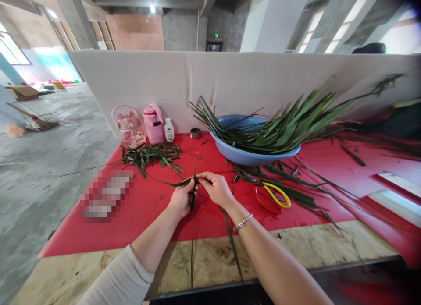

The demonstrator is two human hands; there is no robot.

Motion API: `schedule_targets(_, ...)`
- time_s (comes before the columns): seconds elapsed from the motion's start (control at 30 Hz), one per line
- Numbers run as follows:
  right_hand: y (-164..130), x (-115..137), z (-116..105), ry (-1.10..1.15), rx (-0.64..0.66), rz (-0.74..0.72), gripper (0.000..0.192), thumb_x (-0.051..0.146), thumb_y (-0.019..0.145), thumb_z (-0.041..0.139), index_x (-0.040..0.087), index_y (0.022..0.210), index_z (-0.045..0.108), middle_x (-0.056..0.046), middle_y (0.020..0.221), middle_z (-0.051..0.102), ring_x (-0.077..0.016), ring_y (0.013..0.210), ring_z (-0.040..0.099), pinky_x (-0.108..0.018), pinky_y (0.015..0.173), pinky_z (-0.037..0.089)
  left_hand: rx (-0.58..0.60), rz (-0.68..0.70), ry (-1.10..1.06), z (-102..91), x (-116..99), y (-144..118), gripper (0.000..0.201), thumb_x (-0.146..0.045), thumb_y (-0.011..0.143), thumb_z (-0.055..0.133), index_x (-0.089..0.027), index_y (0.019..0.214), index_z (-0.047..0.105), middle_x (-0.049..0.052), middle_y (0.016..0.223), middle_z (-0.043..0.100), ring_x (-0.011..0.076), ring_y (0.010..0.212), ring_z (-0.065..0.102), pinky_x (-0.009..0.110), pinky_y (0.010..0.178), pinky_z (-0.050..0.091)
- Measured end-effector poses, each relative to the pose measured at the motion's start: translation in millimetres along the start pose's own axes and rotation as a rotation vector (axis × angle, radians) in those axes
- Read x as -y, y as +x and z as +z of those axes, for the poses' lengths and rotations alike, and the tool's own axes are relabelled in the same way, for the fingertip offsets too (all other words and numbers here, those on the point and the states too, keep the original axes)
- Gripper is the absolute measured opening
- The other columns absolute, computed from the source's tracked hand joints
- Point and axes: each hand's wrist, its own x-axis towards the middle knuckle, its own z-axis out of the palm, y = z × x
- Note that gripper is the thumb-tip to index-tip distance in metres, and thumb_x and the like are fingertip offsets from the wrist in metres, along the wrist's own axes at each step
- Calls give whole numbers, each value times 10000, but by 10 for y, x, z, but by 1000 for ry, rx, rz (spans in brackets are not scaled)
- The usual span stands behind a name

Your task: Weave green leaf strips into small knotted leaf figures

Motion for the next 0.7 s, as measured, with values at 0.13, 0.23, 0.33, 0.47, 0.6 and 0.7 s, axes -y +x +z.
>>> schedule_targets(0.13, 3, -30, -15, -36, 1, 9, 202, 248, 817, 517, 183, 987, 605, -16, 726, 656, -141, 668, 614, -263, 649, 482, -10, -65, -20, 34, -12, -28, 54, -120, 784, 566, -99, 753, 605, 8, 578, 557, 33, 439, 486, 103, 406, 393)
schedule_targets(0.23, -8, 7, -48, -109, -24, -24, 249, 250, 809, 523, 182, 1040, 582, -16, 744, 641, -135, 655, 601, -260, 638, 478, 14, -38, -22, 50, -20, -32, 40, -123, 776, 581, -99, 779, 613, 10, 603, 571, 35, 472, 509, 97, 419, 401)
schedule_targets(0.33, -17, 72, -91, -187, -113, -112, 348, 196, 769, 539, 197, 1117, 540, -51, 924, 624, -162, 816, 598, -287, 720, 487, 34, 27, 7, 46, -1, 1, 104, -138, 737, 634, -108, 835, 621, 28, 704, 625, 41, 518, 536, 103, 437, 414)
schedule_targets(0.47, -17, 145, -112, -278, -188, -222, 354, 160, 744, 546, 201, 1096, 548, -84, 1082, 566, -212, 1017, 528, -361, 896, 432, 35, 83, 44, 32, 57, 63, 249, -128, 705, 660, -130, 948, 607, 25, 719, 643, 64, 541, 566, 145, 495, 454)
schedule_targets(0.6, -16, 161, -76, -305, -187, -205, 300, 181, 772, 537, 201, 1071, 551, -84, 1019, 577, -214, 974, 538, -376, 888, 435, 74, 87, 73, 16, 102, 104, 364, -156, 681, 685, -133, 1034, 600, -3, 639, 611, 75, 519, 560, 175, 511, 457)
schedule_targets(0.7, -18, 149, -47, -311, -201, -201, 276, 202, 784, 540, 202, 1060, 552, -78, 994, 581, -206, 950, 545, -363, 867, 440, 90, 71, 83, 2, 121, 127, 379, -162, 673, 692, -129, 1040, 604, 0, 650, 617, 80, 523, 562, 187, 523, 464)
